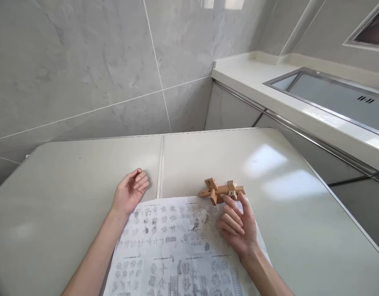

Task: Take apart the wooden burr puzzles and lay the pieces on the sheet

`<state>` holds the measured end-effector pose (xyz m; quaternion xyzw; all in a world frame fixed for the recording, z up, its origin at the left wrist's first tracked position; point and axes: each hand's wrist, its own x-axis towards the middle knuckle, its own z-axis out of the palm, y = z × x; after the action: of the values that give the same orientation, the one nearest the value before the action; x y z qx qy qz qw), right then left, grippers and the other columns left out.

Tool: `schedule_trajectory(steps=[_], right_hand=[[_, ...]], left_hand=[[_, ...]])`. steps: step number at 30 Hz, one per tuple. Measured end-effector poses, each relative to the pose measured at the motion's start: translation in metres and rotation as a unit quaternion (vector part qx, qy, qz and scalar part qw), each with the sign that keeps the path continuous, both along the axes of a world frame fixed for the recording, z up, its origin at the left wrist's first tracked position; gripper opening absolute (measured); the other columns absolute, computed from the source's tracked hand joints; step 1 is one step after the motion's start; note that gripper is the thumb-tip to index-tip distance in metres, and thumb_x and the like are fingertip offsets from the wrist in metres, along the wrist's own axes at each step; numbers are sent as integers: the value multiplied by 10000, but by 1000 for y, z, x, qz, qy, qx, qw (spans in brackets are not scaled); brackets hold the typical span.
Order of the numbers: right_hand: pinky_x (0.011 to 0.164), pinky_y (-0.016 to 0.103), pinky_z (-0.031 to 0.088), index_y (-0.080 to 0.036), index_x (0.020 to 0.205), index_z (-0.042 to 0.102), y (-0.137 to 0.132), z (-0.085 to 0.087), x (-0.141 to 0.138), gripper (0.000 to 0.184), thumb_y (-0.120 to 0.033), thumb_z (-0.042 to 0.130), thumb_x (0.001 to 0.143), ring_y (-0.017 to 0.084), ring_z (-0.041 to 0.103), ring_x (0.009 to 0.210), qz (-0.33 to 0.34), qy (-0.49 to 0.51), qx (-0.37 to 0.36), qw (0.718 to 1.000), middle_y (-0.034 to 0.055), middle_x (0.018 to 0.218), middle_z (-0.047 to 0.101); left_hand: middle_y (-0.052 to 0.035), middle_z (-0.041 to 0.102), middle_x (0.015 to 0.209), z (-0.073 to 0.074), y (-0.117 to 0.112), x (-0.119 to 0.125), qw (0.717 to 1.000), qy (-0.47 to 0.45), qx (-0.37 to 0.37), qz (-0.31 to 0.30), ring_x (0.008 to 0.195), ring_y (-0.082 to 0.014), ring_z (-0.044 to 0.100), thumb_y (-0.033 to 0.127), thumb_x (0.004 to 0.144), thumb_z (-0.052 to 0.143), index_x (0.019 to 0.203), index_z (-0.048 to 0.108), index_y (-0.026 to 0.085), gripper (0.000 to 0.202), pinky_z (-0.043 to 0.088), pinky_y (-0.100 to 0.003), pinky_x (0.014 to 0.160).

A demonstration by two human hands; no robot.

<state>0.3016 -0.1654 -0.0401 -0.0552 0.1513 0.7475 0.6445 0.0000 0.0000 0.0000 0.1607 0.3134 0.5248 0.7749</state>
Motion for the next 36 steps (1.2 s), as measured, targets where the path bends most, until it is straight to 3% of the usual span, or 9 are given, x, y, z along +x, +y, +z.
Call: schedule_trajectory(steps=[11, 15, 18, 21, 27, 31, 34, 35, 36], right_hand=[[321, 112, 290, -222, 1004, 569, 1, 5, 7, 201, -388, 581, 1116, 43, 387, 304, -22, -41, -21, 999, -149, 464, 402], [317, 95, 289, -215, 1030, 588, 3, 5, 10, 181, -327, 506, 1146, 38, 337, 290, -28, -95, -21, 995, -147, 477, 385], [340, 116, 303, -214, 991, 610, 2, 8, 9, 224, -362, 522, 1133, 39, 220, 301, -23, -201, -19, 979, -150, 471, 319], [374, 171, 289, -209, 964, 638, -1, 14, 3, 308, -477, 560, 1097, 50, 128, 354, -7, -368, -10, 930, -144, 470, 265], [463, 257, 266, -230, 1063, 636, -13, 14, -16, 319, -502, 481, 1124, 107, 294, 434, -42, -668, 61, 741, -88, 514, 387], [520, 289, 331, -235, 1131, 593, -19, 12, -22, 274, -458, 435, 1144, 133, 355, 463, -12, -718, 137, 682, -76, 544, 452], [577, 311, 389, -230, 986, 584, -23, 16, -26, 333, -467, 413, 1145, 140, 382, 492, 38, -740, 188, 645, -58, 573, 475], [604, 318, 410, -230, 926, 569, -24, 18, -28, 366, -473, 405, 1145, 142, 397, 507, 58, -745, 203, 633, -50, 585, 483], [629, 324, 428, -230, 889, 557, -24, 21, -30, 392, -478, 396, 1146, 144, 411, 520, 77, -748, 215, 623, -46, 592, 486]], left_hand=[[48, 462, 660, -2, 0, -1, 1000, 1, 6, -6, 468, -48, 408, 75, 968, 592, 849, 650, 114, 137, 424, -182, 455], [48, 464, 667, -3, 0, -2, 1000, 6, 10, -7, 476, -47, 404, 79, 960, 599, 855, 650, 109, 121, 425, -183, 460], [51, 459, 671, -4, 0, -2, 1000, 13, 15, -9, 481, -43, 393, 86, 948, 610, 850, 646, 109, 107, 424, -180, 466], [56, 449, 672, -4, 0, -1, 999, 26, 23, -11, 485, -40, 376, 104, 931, 637, 846, 640, 115, 85, 417, -177, 472], [65, 436, 668, -4, -1, 0, 994, 87, 59, -25, 499, -45, 341, 182, 894, 710, 834, 625, 138, 113, 393, -179, 487], [45, 511, 681, 2, -10, 7, 980, 164, 107, -28, 537, -72, 397, 269, 928, 735, 832, 627, 161, 181, 403, -207, 529], [34, 570, 693, 13, -27, 18, 962, 225, 150, -29, 589, -86, 451, 301, 956, 750, 851, 645, 176, 194, 409, -210, 596], [28, 581, 696, 17, -35, 23, 952, 253, 168, -46, 607, -96, 469, 311, 960, 753, 857, 655, 177, 196, 417, -224, 622], [28, 577, 703, 20, -44, 27, 919, 321, 214, -81, 627, -108, 483, 360, 988, 715, 869, 650, 187, 220, 427, -237, 643]])
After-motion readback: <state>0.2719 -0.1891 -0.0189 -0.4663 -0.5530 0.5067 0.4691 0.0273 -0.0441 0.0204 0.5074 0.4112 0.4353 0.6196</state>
